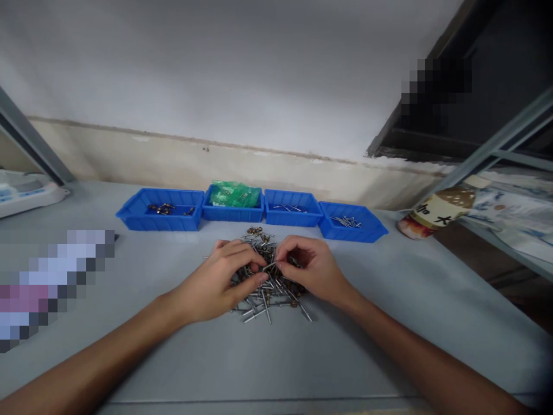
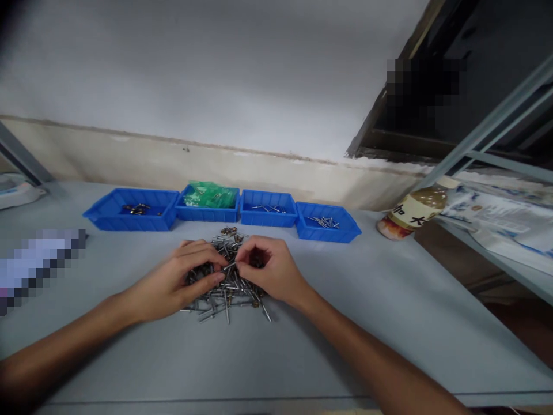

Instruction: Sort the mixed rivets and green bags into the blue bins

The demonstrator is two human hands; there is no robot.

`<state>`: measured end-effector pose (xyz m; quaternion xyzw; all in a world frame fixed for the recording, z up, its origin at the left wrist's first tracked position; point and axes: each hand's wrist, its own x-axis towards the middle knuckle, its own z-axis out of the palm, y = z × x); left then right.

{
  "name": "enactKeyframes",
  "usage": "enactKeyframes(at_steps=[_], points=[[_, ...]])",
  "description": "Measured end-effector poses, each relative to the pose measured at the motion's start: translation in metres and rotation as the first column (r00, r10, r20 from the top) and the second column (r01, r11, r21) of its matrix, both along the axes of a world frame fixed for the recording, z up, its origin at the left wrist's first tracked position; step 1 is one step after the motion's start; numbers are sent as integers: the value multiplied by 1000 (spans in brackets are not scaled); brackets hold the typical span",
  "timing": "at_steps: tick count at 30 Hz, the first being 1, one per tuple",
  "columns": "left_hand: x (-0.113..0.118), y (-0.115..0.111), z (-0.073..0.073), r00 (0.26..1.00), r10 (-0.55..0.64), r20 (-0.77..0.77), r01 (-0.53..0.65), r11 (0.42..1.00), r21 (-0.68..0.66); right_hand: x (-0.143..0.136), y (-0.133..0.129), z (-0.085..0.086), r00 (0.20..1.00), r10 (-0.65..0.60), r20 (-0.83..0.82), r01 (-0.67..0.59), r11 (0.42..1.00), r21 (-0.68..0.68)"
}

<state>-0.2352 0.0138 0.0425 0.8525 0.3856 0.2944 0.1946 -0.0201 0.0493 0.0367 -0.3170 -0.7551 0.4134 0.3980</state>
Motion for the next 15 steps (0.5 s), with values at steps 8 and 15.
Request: enactKeyframes(at_steps=[8, 15], points=[[-1, 0, -2, 1000, 11, -3, -11, 1000, 8, -3, -1, -4, 995, 34, -90, -34, 999, 5], [-1, 1, 1, 999, 39, 21, -39, 999, 25, -4, -6, -4, 998, 66, 3, -65, 994, -84]])
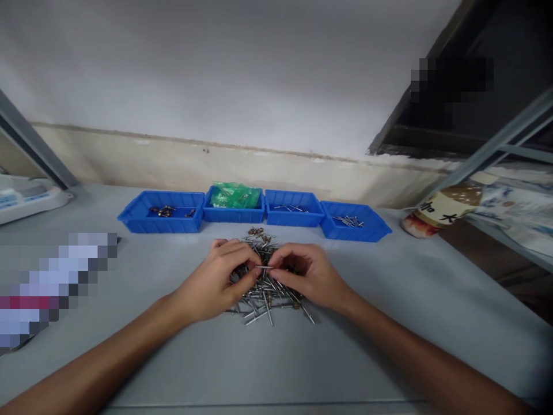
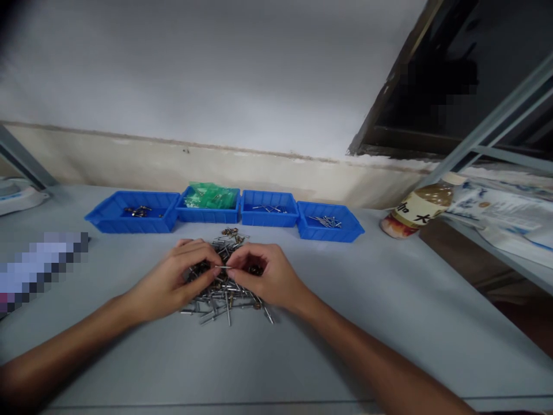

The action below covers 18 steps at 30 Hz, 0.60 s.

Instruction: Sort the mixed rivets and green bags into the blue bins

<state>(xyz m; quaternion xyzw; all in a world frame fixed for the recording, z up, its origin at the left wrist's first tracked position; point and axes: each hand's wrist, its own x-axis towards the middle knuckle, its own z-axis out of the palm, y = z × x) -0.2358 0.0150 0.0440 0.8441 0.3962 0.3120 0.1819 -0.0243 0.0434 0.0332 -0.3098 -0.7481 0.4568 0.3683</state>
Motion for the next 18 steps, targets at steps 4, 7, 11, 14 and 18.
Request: enactKeyframes(at_steps=[4, 7, 11, 14, 18], points=[[-1, 2, 0, 999, 18, 31, -19, 1000, 15, -1, -2, 1, 999, 8, 40, -8, 1000, -16], [-2, 2, -1, 999, 14, 38, -15, 1000, 7, -2, -2, 3, 999, -30, 39, 30, 1000, -2], [-2, 0, -1, 999, 17, 32, -16, 1000, -8, -3, -2, 3, 999, -50, 14, 51, 997, -53], [-2, 0, -1, 1000, 7, 20, -6, 1000, -9, -3, -3, 3, 995, -62, 84, 59, 998, 30], [-3, 0, -3, 1000, 11, 9, -11, 1000, -25, -3, -2, 6, 988, -90, 128, 79, 993, 82]])
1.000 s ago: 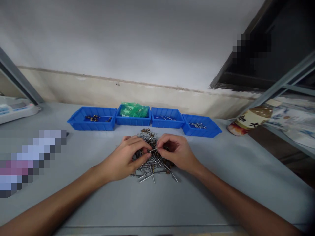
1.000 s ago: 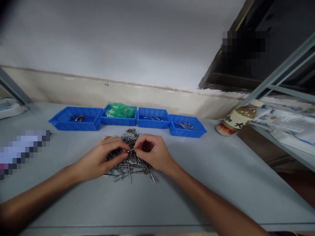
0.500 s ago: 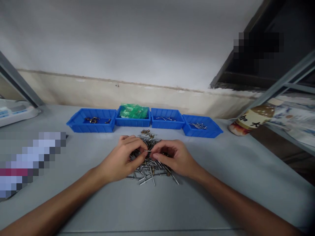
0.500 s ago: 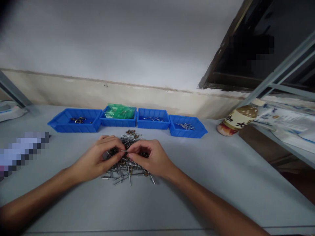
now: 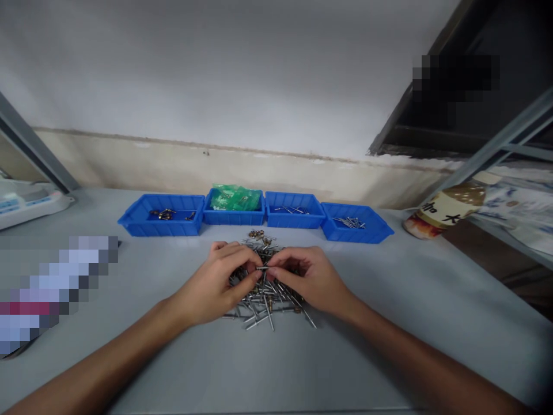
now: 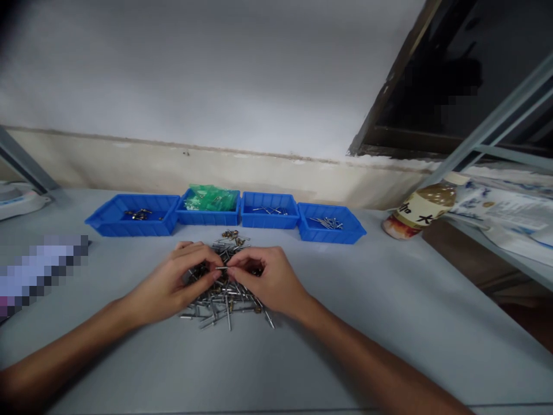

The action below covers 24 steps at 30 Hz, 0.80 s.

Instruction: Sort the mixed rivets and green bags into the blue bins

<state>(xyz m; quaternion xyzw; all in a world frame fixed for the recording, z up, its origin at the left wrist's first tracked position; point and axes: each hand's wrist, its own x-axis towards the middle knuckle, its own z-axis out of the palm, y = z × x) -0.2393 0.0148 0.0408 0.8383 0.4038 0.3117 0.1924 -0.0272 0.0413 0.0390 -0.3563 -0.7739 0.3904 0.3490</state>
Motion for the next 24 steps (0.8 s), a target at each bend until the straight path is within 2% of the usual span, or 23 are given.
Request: enactKeyframes(at_steps=[4, 7, 8, 9, 11, 12, 13, 14, 15, 17, 19, 20, 22, 24], points=[[-2, 2, -3, 999, 43, 12, -43, 999, -32, 11, 14, 7, 991, -133, -18, 134, 987, 93], [-3, 3, -2, 998, 65, 6, -65, 998, -14, 32, 33, 15, 946, -311, -92, 324, 918, 227], [-3, 4, -2, 998, 63, -1, -63, 998, -4, 41, 39, 18, 914, -386, -123, 405, 869, 285], [-4, 5, -1, 998, 58, -12, -58, 998, 6, 50, 46, 20, 869, -473, -145, 492, 794, 356], [-5, 6, 0, 998, 47, -42, -46, 999, 23, 66, 55, 26, 739, -655, -158, 632, 593, 499], [-6, 6, 0, 997, 43, -62, -41, 999, 28, 72, 58, 28, 665, -734, -140, 665, 496, 559], [-6, 7, 0, 995, 42, -86, -40, 999, 33, 76, 61, 29, 597, -795, -111, 675, 422, 605], [-7, 7, 0, 993, 45, -108, -41, 999, 36, 77, 62, 30, 547, -834, -70, 667, 384, 638], [-7, 7, 0, 991, 49, -128, -44, 998, 40, 77, 62, 29, 521, -853, -28, 652, 376, 659], [-8, 8, 0, 986, 52, -160, -45, 998, 46, 72, 59, 27, 548, -836, 40, 602, 426, 675], [-8, 9, -1, 983, 57, -176, -47, 997, 56, 63, 54, 22, 662, -743, 100, 498, 536, 682], [-9, 9, -1, 981, 61, -182, -51, 997, 60, 59, 51, 20, 737, -659, 149, 409, 611, 678], [-10, 10, -1, 978, 78, -193, -65, 995, 71, 50, 45, 16, 856, -415, 308, 155, 776, 612], [-12, 12, -1, 975, 95, -199, -79, 993, 86, 44, 39, 12, 872, -174, 458, -76, 875, 477]])
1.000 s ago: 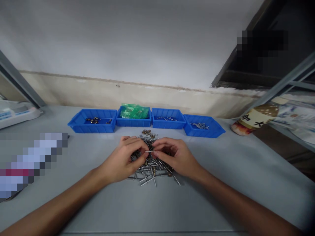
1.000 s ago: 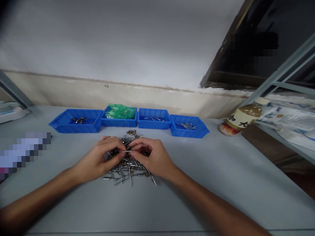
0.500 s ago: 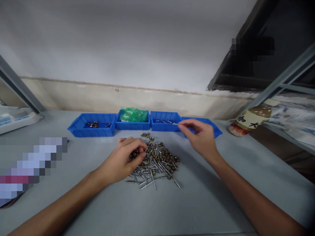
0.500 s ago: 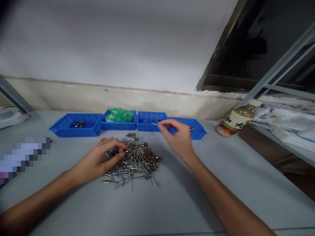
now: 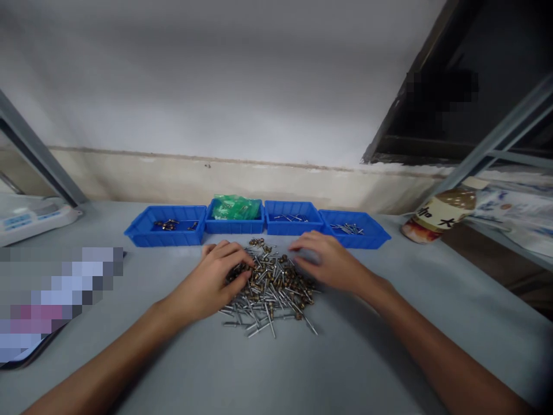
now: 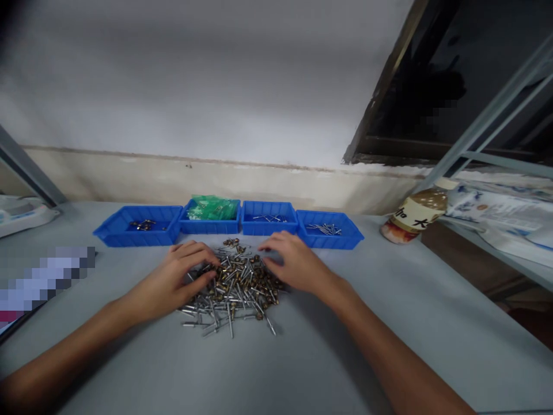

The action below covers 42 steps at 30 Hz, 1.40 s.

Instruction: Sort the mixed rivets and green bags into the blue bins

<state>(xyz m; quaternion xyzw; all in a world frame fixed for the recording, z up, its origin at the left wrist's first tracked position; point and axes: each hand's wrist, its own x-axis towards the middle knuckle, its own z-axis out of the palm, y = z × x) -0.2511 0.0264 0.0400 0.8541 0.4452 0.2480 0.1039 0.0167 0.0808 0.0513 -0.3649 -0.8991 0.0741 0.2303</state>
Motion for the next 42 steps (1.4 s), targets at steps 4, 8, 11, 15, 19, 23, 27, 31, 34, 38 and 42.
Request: enactKeyframes(at_steps=[4, 8, 11, 15, 19, 23, 27, 31, 34, 38, 42], points=[[-4, 3, 0, 1000, -1, 9, 0, 1000, 14, -8, -4, -8, 997, 53, 61, -45, 992, -122], [-6, 5, -2, 999, -14, 29, 14, 1000, 5, -10, -3, -12, 998, 39, 58, -32, 992, -120], [-6, 5, -3, 999, -11, 31, 10, 1000, 9, -8, -3, -11, 998, 36, 46, -29, 991, -134], [-7, 6, -4, 998, -14, 59, 13, 1000, 15, -4, -3, -9, 999, 43, 28, -38, 987, -158], [-6, 6, -2, 997, -15, 70, 14, 1000, 23, -2, -2, -8, 998, 52, 34, -45, 983, -175], [-5, 5, 0, 997, -4, 76, 2, 1000, 30, -3, -1, -7, 998, 44, 37, -36, 982, -184], [-5, 5, 1, 997, -11, 81, 7, 999, 42, -3, -2, -4, 999, 34, 27, -28, 981, -191], [-5, 5, 2, 995, -31, 91, 26, 998, 53, -3, -2, -6, 1000, 8, 13, -6, 981, -193], [-5, 4, 4, 994, -39, 98, 32, 997, 68, -4, -1, -8, 1000, -9, -8, 7, 979, -204], [-1, 1, 6, 989, -39, 145, 33, 999, 40, -12, -8, 1, 992, -51, -112, 31, 985, -170], [11, -7, 7, 965, -22, 260, 41, 997, -69, -28, -30, 14, 948, 15, -318, -74, 982, -174]])
